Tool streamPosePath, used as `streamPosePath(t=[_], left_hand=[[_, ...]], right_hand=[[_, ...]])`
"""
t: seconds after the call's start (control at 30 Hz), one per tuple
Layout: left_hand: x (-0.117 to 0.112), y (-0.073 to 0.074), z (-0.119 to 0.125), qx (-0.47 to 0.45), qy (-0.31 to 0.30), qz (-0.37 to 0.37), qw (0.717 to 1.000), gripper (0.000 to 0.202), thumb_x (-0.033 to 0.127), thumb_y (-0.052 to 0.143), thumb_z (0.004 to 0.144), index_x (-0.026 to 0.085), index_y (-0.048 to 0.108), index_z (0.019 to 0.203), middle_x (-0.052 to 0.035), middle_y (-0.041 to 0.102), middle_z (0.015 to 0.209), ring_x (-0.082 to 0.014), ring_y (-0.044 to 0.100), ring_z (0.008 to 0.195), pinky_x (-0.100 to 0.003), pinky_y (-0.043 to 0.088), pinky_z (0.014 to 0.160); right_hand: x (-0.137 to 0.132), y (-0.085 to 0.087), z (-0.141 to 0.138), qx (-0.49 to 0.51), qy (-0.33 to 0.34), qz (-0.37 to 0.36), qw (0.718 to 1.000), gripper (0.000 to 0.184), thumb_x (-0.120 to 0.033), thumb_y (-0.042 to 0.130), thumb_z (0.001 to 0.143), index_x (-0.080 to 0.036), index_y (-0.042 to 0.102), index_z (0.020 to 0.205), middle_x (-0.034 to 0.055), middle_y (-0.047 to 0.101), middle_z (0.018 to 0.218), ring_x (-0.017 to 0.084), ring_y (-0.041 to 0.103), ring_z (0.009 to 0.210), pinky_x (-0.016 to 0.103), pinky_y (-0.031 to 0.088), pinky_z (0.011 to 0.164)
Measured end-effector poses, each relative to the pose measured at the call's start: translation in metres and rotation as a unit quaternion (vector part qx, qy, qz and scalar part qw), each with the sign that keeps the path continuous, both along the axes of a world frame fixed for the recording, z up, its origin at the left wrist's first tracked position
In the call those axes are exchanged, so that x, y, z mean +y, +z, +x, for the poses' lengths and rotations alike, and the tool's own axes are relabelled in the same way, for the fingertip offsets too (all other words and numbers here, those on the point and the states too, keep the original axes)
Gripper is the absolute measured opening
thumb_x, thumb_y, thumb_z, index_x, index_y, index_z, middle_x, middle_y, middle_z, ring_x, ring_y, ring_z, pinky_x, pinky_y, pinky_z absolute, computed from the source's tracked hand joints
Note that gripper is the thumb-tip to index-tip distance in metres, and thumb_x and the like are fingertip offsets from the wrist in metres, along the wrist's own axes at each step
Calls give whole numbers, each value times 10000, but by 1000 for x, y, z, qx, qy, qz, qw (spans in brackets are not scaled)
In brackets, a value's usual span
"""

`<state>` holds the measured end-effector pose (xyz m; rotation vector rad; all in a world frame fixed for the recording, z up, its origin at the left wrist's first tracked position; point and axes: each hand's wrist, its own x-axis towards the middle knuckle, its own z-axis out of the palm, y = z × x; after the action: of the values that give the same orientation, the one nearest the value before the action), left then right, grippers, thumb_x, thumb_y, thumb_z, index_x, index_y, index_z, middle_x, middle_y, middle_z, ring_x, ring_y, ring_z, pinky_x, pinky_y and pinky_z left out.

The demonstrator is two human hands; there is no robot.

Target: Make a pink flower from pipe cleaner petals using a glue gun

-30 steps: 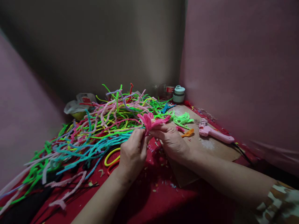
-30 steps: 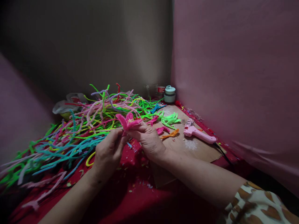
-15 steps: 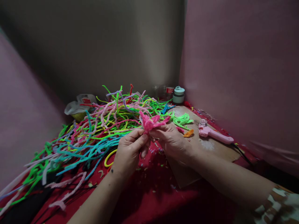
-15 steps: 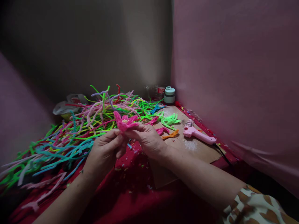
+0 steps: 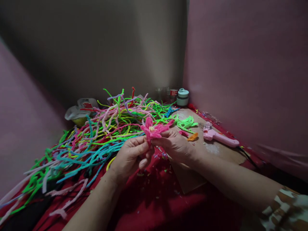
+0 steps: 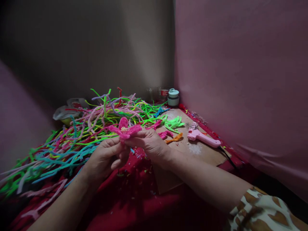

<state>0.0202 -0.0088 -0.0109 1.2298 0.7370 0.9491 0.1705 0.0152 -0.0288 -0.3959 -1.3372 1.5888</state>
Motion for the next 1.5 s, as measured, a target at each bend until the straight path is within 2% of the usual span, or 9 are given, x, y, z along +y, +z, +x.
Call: streamPosePath(t=[0.13, 0.33, 0.57, 0.83, 0.93, 1.03, 1.17, 1.27, 1.5], left_hand=[[1, -4, 7, 110, 150, 122, 975, 150, 304, 582, 786, 171, 534, 836, 25, 550, 623, -84, 492, 479, -210, 395, 477], [-4, -21, 13, 224, 271, 293, 889, 115, 269, 556, 801, 207, 598, 888, 47, 489, 585, -74, 428, 485, -197, 366, 501], [-9, -1, 15, 39, 146, 89, 985, 164, 304, 571, 795, 162, 536, 721, 57, 443, 519, -32, 345, 366, -167, 263, 369], [-5, -2, 3, -97, -23, -83, 992, 133, 273, 564, 797, 166, 507, 742, 77, 431, 503, 15, 165, 282, -116, 174, 277], [-4, 0, 3, -70, -46, -91, 992, 170, 315, 556, 797, 170, 499, 727, 83, 408, 504, 8, 141, 282, -131, 174, 264], [-5, 2, 8, 57, 39, 25, 997, 233, 371, 519, 814, 168, 499, 702, 42, 473, 553, -44, 365, 348, -182, 330, 357], [-6, -9, 13, 286, 249, 259, 889, 194, 348, 616, 740, 180, 558, 818, 21, 532, 620, -105, 493, 528, -226, 385, 544], [-6, -16, 12, 339, 278, 338, 833, 119, 279, 524, 806, 198, 572, 878, 16, 546, 669, -88, 462, 513, -224, 357, 558], [-5, 2, 8, 187, 189, 136, 954, 249, 384, 465, 839, 192, 484, 681, 67, 411, 466, -60, 341, 321, -186, 256, 340]], right_hand=[[3, -6, -2, -7, -100, 27, 995, 176, -381, 636, 748, -221, 709, 756, -3, 629, 709, 140, 560, 704, 335, 454, 724], [1, -10, -4, -44, -191, 71, 978, 139, -330, 641, 754, -242, 717, 831, 9, 632, 854, 148, 534, 872, 355, 411, 874], [1, -5, -3, 9, -98, 46, 994, 100, -305, 665, 732, -215, 700, 760, -6, 626, 756, 133, 548, 774, 333, 440, 797], [5, -2, 0, 69, -6, 6, 998, 60, -258, 713, 681, -224, 709, 731, -17, 635, 688, 113, 546, 674, 303, 435, 726], [6, -3, 1, 62, -8, 17, 998, 71, -251, 701, 698, -232, 720, 764, -14, 636, 702, 109, 538, 669, 310, 424, 751], [8, -7, 0, 59, -37, -12, 998, 51, -241, 707, 691, -211, 710, 733, -18, 625, 696, 103, 524, 652, 300, 421, 723], [9, -13, -3, 60, -88, -29, 994, 91, -241, 747, 634, -187, 675, 629, -38, 585, 619, 87, 494, 596, 271, 410, 657], [6, -14, -3, 36, -103, 8, 994, 67, -242, 731, 656, -198, 681, 656, -34, 594, 648, 97, 512, 640, 290, 419, 720], [3, -12, -1, 7, -37, 29, 999, 171, -304, 575, 783, -200, 689, 858, 44, 636, 852, 174, 551, 823, 366, 414, 811]])
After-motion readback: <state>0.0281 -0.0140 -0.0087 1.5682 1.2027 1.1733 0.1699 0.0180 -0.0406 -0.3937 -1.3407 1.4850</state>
